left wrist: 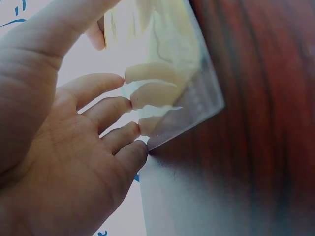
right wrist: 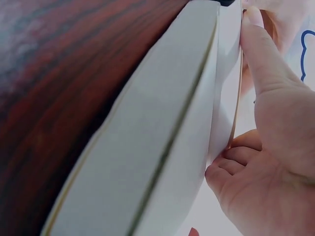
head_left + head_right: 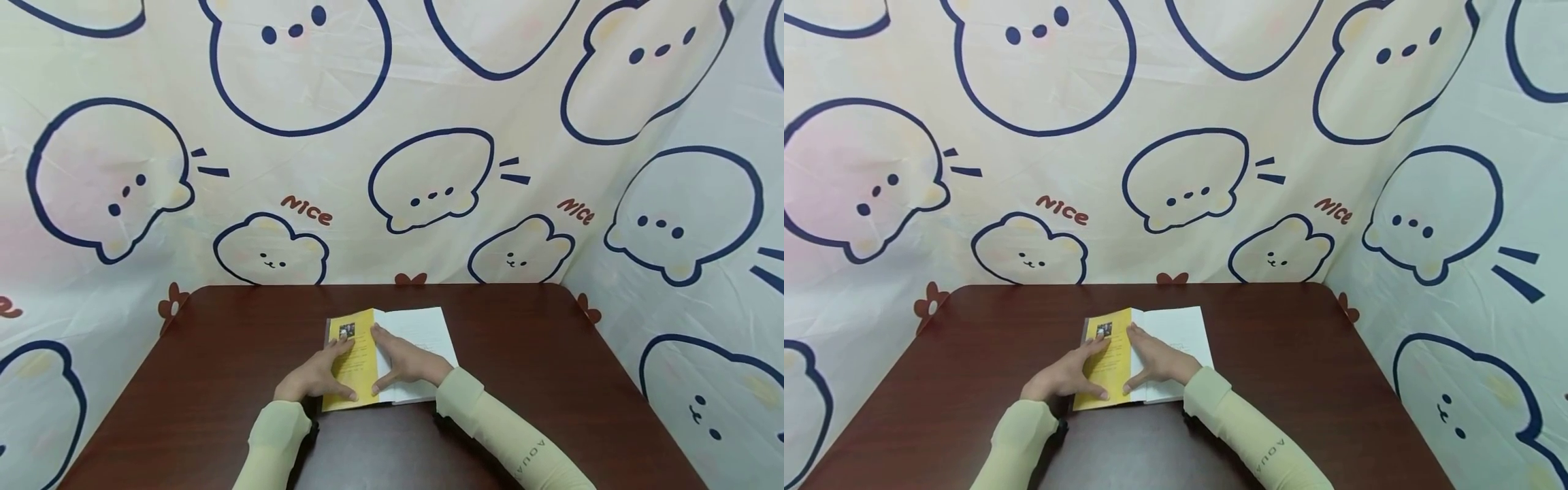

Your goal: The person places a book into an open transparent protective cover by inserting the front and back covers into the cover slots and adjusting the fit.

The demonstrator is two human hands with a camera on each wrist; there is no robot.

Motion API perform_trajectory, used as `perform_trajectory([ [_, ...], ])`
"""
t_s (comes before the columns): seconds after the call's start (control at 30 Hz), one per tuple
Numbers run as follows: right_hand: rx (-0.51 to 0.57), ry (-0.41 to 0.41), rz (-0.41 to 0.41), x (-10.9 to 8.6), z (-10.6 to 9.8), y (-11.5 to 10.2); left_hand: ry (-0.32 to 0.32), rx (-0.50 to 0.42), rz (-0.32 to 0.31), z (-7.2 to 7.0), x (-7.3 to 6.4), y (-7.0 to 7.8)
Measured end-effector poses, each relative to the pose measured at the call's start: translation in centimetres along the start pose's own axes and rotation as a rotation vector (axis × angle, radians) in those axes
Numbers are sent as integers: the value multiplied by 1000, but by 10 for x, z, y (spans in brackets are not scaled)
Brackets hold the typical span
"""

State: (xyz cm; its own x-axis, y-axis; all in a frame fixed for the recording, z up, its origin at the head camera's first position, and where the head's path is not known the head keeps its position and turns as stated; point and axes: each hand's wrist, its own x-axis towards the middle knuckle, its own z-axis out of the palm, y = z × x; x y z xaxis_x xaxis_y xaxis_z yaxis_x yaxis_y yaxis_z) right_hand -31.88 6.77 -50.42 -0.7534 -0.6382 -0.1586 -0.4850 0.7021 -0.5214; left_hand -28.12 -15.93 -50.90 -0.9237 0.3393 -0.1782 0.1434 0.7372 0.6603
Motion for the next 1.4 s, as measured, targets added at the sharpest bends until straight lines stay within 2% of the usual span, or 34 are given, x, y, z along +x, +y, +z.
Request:
perform_trajectory([
  [0.27, -52, -8, 3, 3, 2, -5, -23, -6, 38, 2, 0, 4],
  [0.7, -94, -7, 28, 3, 7, -10, -22, 9, 11, 5, -1, 7],
  [1.0, -112, -55, 1, -5, -7, -3, -29, 6, 51, 2, 1, 8],
  [1.13, -63, 13, 52, -16, -24, 5, 16, -3, 43, 3, 1, 10],
  [1.23, -5, 112, 115, -26, -35, 14, 52, -23, 38, 3, 0, 15],
  [1.3, 35, 191, 168, -32, -42, 23, 71, -28, 64, 2, -1, 19],
  [1.4, 105, 317, 275, -41, -50, 36, 115, -23, 137, 2, -2, 27],
])
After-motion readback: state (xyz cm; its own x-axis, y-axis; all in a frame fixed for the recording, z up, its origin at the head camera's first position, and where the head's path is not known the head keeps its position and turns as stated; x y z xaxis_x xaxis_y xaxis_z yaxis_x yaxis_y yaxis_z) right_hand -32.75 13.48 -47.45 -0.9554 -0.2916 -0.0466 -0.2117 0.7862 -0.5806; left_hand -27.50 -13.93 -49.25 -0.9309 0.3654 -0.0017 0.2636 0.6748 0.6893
